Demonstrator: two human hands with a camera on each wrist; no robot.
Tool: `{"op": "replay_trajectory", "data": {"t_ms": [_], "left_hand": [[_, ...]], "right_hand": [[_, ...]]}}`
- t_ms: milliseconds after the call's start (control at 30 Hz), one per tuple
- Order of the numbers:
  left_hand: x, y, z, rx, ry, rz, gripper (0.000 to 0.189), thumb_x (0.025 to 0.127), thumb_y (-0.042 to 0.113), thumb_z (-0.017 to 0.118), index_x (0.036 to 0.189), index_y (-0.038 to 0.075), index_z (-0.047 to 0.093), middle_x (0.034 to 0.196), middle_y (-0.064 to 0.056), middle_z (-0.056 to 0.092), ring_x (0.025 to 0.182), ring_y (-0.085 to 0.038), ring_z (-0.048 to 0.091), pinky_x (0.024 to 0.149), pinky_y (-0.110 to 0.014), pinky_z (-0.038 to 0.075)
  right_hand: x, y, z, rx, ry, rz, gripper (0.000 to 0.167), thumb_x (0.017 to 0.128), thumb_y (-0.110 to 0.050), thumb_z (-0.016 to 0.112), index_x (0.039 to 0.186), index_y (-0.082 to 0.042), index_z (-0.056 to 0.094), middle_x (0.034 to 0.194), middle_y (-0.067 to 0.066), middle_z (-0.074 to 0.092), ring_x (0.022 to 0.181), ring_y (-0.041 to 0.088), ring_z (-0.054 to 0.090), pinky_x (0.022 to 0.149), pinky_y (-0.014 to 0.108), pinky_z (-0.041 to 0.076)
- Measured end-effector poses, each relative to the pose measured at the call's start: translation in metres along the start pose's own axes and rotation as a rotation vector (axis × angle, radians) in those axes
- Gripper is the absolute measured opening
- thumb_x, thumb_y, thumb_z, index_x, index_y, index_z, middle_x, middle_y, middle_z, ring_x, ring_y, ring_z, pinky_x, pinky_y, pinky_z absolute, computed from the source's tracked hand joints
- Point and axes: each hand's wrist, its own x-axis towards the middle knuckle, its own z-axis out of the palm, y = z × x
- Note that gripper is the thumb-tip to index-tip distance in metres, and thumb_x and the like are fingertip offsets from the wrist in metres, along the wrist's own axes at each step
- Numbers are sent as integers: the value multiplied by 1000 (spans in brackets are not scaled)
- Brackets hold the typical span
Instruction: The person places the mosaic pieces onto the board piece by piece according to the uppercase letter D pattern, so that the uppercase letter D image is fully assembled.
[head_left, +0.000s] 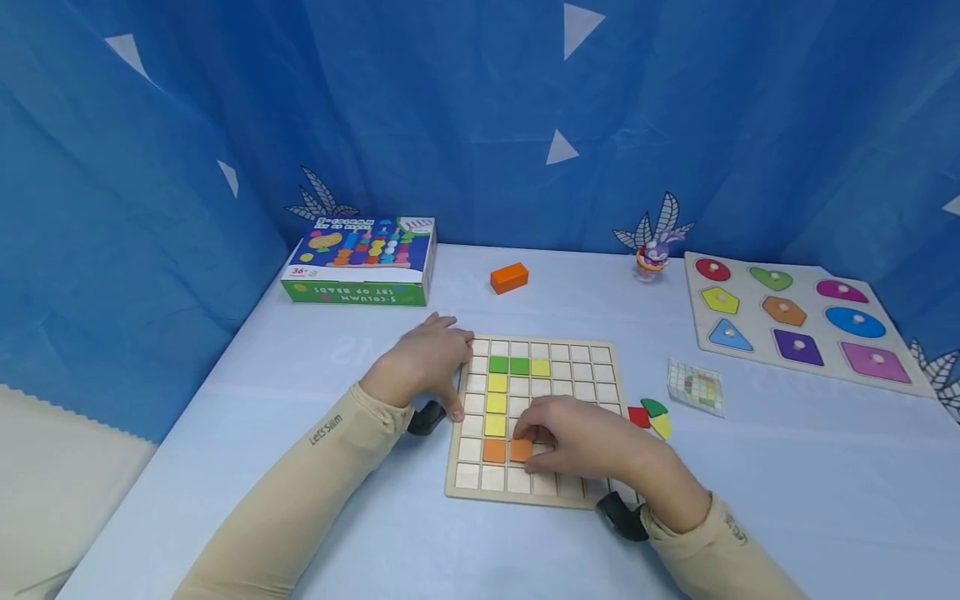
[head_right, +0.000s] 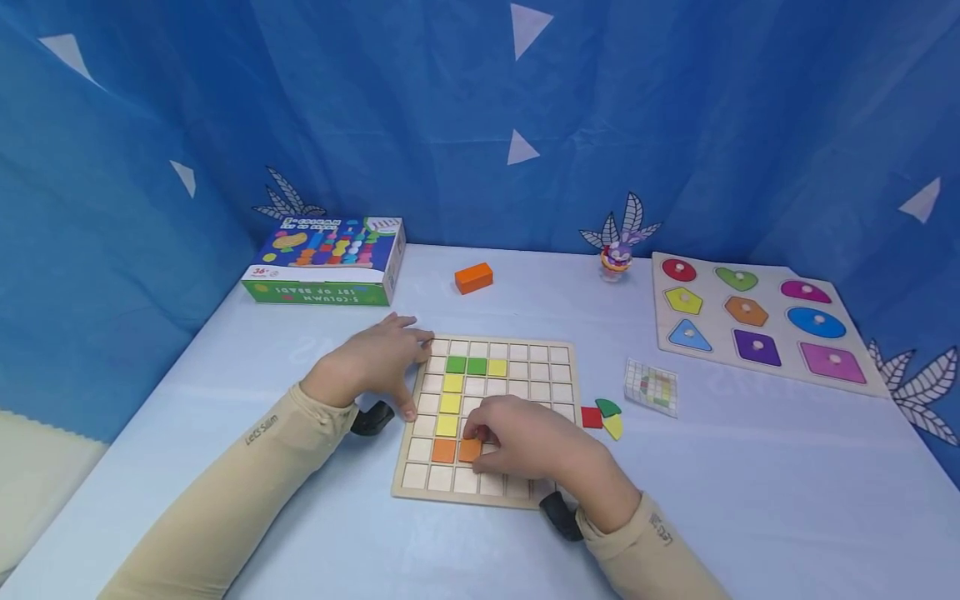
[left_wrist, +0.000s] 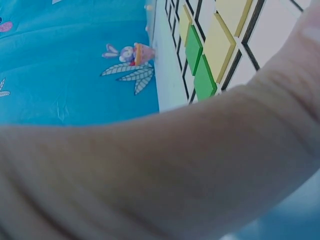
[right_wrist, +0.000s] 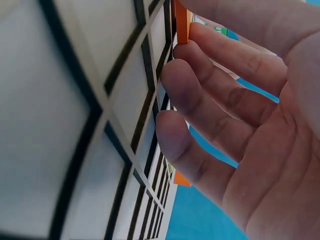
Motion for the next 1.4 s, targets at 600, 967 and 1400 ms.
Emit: {"op": "replay_trajectory", "data": {"t_ms": [600, 967, 1400], "left_hand": [[2, -1, 2, 0, 0, 3, 88, 55, 56, 94, 128, 11, 71, 152, -4, 48, 149, -33, 23, 124, -45, 9], [0, -1, 1, -3, 3, 8, 88, 55, 55, 94, 128, 11, 71, 152, -5, 49, 149, -34, 24, 123, -45, 9], [0, 0, 1, -9, 9, 1, 88, 54, 55, 95, 127, 11, 72, 151, -4, 50, 149, -34, 24, 123, -45, 10]], "right_hand": [[0, -1, 1, -27, -7, 14, 28, 83, -23, 85, 109, -21, 76, 97, -15, 61, 83, 11, 54, 72, 26, 50], [0, -1, 4, -49, 4, 0, 27, 84, -26, 84, 110, -21, 76, 100, -15, 62, 84, 9, 54, 72, 25, 50], [2, -2, 7, -60, 30, -7, 26, 84, -26, 85, 108, -21, 77, 98, -15, 62, 83, 9, 54, 73, 26, 50]]}}
